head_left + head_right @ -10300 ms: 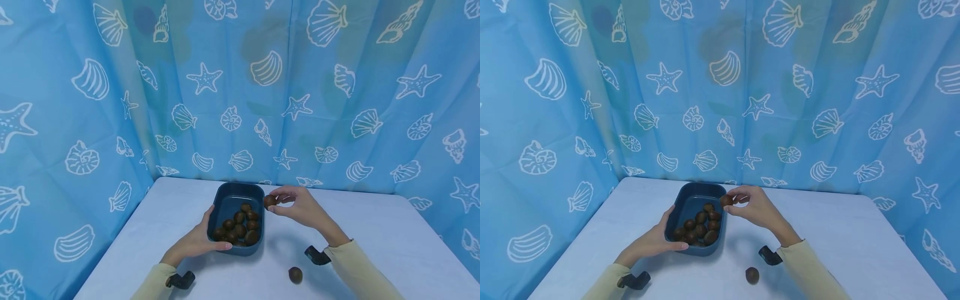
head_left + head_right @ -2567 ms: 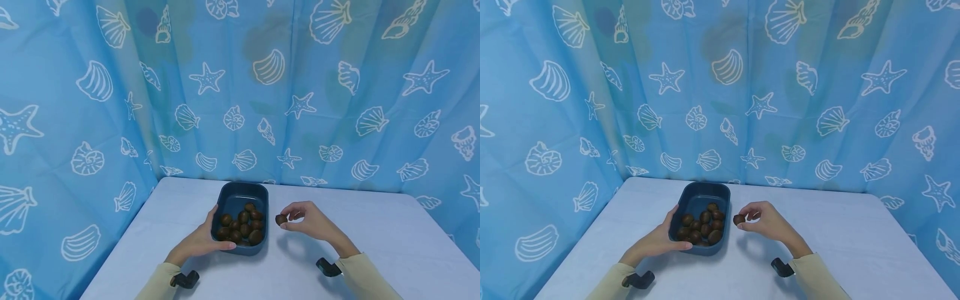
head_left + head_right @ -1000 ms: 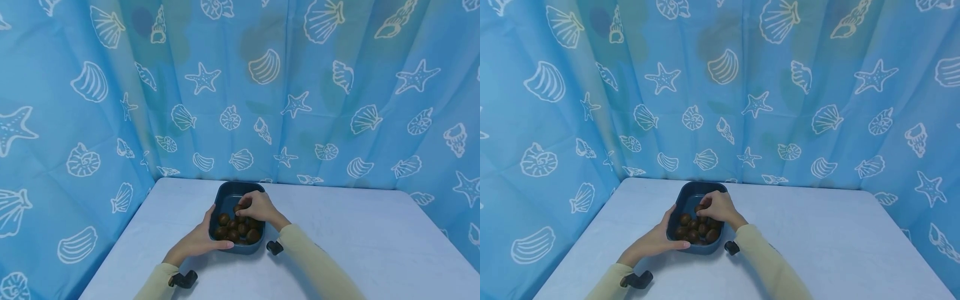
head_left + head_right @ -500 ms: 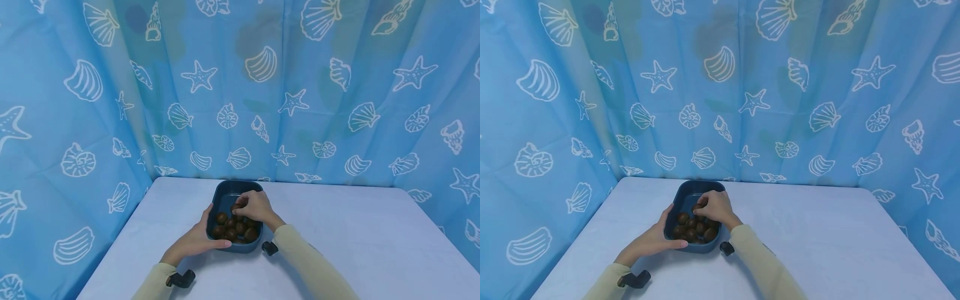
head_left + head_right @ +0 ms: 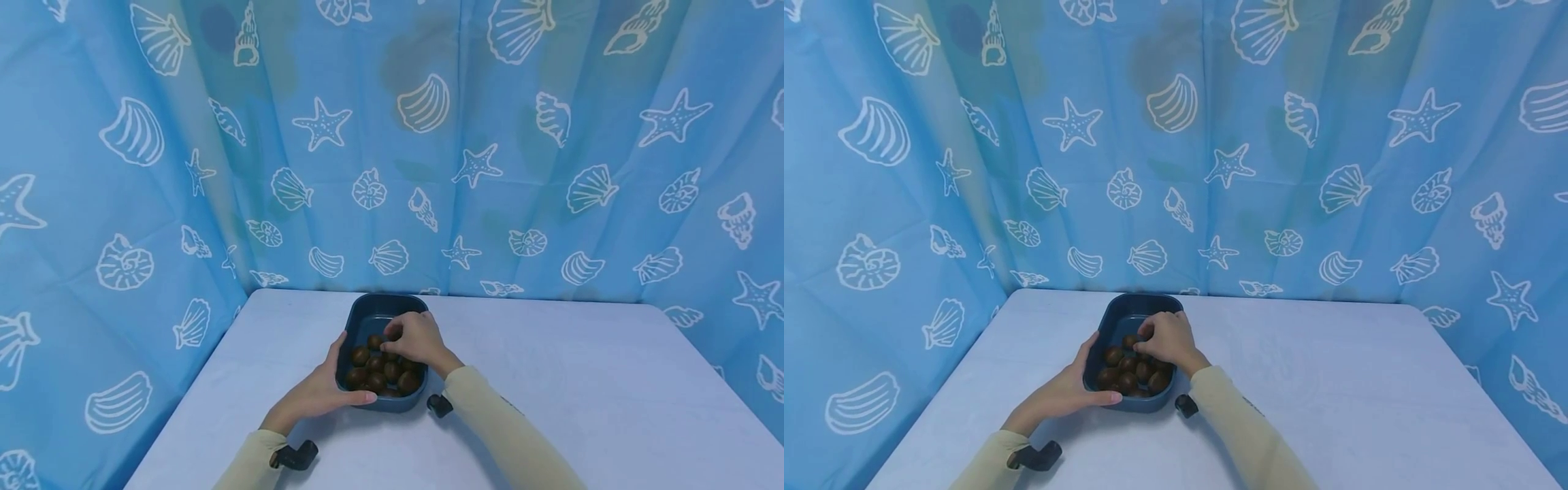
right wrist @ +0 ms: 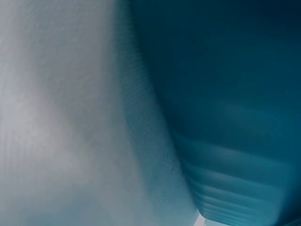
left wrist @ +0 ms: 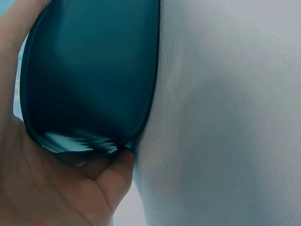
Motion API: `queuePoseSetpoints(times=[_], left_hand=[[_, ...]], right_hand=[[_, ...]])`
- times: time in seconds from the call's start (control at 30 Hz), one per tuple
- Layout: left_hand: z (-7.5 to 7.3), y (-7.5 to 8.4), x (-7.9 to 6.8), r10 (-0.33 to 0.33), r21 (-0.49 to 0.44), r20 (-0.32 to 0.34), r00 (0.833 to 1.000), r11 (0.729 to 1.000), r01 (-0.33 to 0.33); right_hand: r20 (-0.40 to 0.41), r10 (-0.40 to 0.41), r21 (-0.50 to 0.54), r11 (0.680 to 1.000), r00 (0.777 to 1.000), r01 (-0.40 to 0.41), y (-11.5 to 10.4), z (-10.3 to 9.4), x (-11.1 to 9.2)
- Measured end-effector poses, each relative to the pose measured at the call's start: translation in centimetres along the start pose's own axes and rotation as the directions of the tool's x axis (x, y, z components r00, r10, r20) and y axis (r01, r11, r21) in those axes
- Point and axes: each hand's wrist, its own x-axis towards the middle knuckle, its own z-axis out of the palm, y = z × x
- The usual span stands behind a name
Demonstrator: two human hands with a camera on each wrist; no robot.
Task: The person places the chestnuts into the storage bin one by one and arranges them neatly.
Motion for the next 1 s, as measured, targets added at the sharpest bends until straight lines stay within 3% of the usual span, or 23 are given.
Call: queuePoseSetpoints(times=[0.2,0.3,0.53,0.77,1.0], left_hand=[[0.3,0.0,0.3,-0.003,-0.001,0.015,1.0,1.0,0.003],[0.3,0.0,0.5,-0.003,0.002,0.018,1.0,1.0,0.003],[0.0,-0.6,0.8,-0.002,-0.004,0.015,1.0,1.0,0.002],[-0.4,-0.8,0.5,-0.039,0.025,-0.012,0.999,0.999,0.039],[-1.2,-1.5,0.2,-0.048,0.033,-0.03,0.998,0.998,0.049]], right_hand=[[-0.022,-0.01,0.046,0.999,1.0,0.011,0.6,-0.3,-0.4],[-0.033,-0.008,0.123,0.992,0.999,0.012,0.9,-0.7,-0.5],[0.0,0.068,0.339,0.939,0.998,-0.064,1.2,-2.1,-1.1],[-0.084,0.044,0.377,0.926,0.996,-0.009,1.6,-5.4,-2.9],[-0.205,0.044,0.342,0.939,0.978,0.029,2.4,-8.7,-5.0]])
